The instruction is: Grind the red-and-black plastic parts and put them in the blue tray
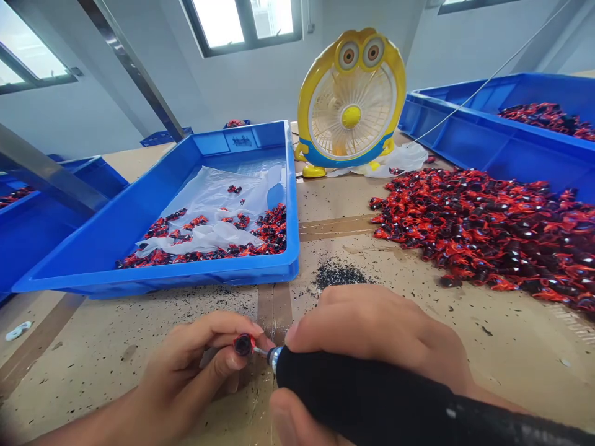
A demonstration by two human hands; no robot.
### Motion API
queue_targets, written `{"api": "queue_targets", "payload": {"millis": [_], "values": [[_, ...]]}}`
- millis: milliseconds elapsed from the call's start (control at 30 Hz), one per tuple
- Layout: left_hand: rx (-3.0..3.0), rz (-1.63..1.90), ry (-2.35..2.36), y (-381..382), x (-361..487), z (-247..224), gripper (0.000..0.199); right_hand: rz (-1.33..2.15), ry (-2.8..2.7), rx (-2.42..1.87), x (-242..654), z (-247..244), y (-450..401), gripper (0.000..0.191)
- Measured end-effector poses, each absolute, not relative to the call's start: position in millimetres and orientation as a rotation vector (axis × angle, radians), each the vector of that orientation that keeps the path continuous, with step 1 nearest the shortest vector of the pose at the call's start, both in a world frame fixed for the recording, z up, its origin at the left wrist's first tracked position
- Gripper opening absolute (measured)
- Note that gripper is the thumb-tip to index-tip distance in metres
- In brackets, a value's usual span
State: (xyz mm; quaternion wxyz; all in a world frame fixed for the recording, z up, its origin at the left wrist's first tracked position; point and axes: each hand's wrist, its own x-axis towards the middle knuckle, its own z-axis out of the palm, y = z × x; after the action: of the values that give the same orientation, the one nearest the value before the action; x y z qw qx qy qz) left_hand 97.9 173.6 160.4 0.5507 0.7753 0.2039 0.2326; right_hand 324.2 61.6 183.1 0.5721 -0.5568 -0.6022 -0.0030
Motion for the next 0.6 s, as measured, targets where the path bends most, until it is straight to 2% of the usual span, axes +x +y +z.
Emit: {"api": "queue_targets", "payload": {"millis": [100, 367, 600], "values": [[1.816, 0.531, 0.503, 173.1, 95.9, 157.4, 0.017, -0.045, -1.392, -1.281, 322.6, 182.3, 58.7, 0.01], [1.715, 0.49, 0.479, 170.7, 96.6, 155.8, 0.02, -0.036, -1.469, -1.312, 322.0, 185.6, 64.3, 0.007], [1.709, 0.539, 0.434, 170.7, 97.0, 154.2, 0.024, -0.091, -1.548, -1.304, 340.9, 178.5, 61.5, 0.026]]}}
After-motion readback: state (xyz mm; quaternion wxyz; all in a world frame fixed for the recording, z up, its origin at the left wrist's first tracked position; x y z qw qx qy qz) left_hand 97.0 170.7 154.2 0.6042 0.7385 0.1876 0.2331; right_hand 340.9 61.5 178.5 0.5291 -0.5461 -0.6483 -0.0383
